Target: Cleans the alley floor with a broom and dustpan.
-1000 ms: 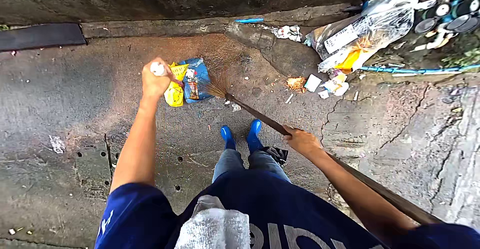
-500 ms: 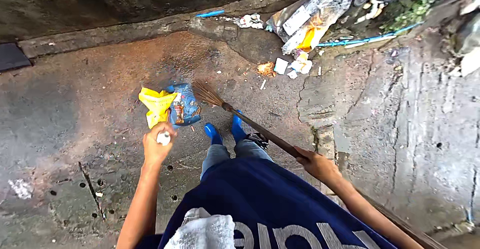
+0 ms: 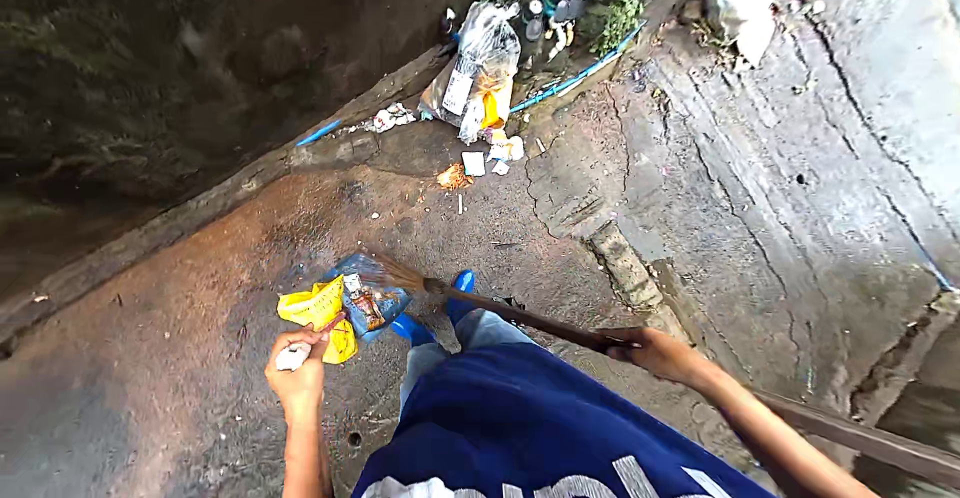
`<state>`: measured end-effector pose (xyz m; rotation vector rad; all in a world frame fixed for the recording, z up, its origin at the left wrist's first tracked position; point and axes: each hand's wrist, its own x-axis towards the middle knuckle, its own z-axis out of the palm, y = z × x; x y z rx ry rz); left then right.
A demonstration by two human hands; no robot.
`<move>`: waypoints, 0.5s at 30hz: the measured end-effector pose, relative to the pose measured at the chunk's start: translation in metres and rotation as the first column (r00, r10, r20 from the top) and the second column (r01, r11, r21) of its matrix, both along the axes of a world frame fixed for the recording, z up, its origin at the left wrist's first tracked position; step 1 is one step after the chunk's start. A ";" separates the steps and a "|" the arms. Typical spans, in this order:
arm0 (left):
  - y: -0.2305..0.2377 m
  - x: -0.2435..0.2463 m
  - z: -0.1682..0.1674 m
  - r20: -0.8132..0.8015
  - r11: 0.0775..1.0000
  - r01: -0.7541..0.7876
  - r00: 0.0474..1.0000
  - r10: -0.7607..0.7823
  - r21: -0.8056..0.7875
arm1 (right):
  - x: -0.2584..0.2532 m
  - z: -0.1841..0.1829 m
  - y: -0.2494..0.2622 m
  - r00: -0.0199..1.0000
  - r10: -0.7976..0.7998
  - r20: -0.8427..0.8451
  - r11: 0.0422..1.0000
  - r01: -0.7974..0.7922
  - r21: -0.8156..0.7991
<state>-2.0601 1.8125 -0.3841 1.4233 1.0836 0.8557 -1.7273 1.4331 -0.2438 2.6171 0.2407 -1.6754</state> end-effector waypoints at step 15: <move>0.040 0.204 0.018 -0.105 0.978 0.209 0.973 -0.207 0.014 | 0.196 -0.097 -0.011 0.778 -0.253 0.574 0.950 0.311 -0.003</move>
